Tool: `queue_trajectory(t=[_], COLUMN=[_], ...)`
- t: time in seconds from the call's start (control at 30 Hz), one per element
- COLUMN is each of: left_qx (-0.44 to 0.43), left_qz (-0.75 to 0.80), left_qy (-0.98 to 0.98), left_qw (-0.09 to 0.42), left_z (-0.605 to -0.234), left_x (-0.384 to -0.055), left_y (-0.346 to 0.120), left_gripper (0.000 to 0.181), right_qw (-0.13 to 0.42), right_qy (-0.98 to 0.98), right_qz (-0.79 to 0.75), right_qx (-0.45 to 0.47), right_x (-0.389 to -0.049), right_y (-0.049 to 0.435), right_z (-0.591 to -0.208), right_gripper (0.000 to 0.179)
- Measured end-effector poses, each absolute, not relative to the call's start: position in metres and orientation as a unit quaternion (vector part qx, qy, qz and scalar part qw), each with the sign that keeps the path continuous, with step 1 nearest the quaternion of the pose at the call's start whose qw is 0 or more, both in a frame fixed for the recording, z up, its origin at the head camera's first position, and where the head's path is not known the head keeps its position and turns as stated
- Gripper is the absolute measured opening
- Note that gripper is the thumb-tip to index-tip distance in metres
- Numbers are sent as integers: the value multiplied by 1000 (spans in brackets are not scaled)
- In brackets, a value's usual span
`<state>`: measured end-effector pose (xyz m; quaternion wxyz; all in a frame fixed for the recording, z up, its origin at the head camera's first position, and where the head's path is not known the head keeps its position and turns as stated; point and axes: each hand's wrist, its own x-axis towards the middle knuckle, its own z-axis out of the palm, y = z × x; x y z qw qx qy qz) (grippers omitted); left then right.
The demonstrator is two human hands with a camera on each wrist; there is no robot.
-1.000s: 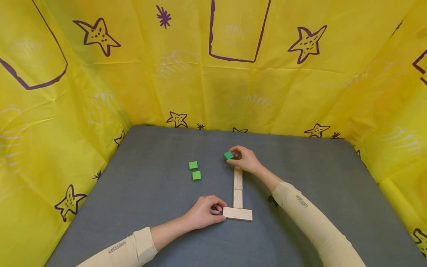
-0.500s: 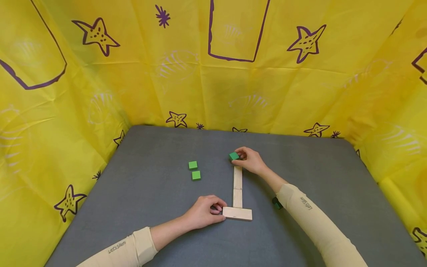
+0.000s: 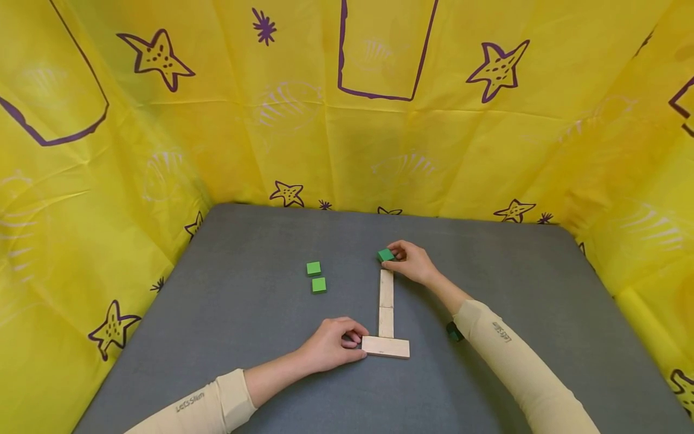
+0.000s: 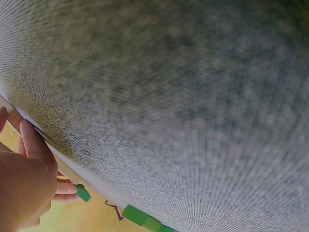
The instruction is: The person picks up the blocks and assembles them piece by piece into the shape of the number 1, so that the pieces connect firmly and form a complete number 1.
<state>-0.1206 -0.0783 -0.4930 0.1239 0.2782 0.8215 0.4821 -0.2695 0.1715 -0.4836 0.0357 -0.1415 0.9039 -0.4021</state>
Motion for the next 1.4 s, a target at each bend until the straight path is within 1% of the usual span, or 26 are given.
queue_trajectory(t=[0.93, 1.4], left_qx=[282, 286], left_qz=[482, 479], left_qy=[821, 822], left_qw=[117, 114], left_z=[-493, -494], left_x=[-121, -122], left_y=[-79, -79], left_gripper=[25, 25], right_qw=[64, 70], right_qy=[914, 910], right_qz=[-376, -374], right_qx=[-139, -165], right_x=[-270, -269], right_y=[177, 180], right_z=[-485, -485], right_gripper=[43, 43])
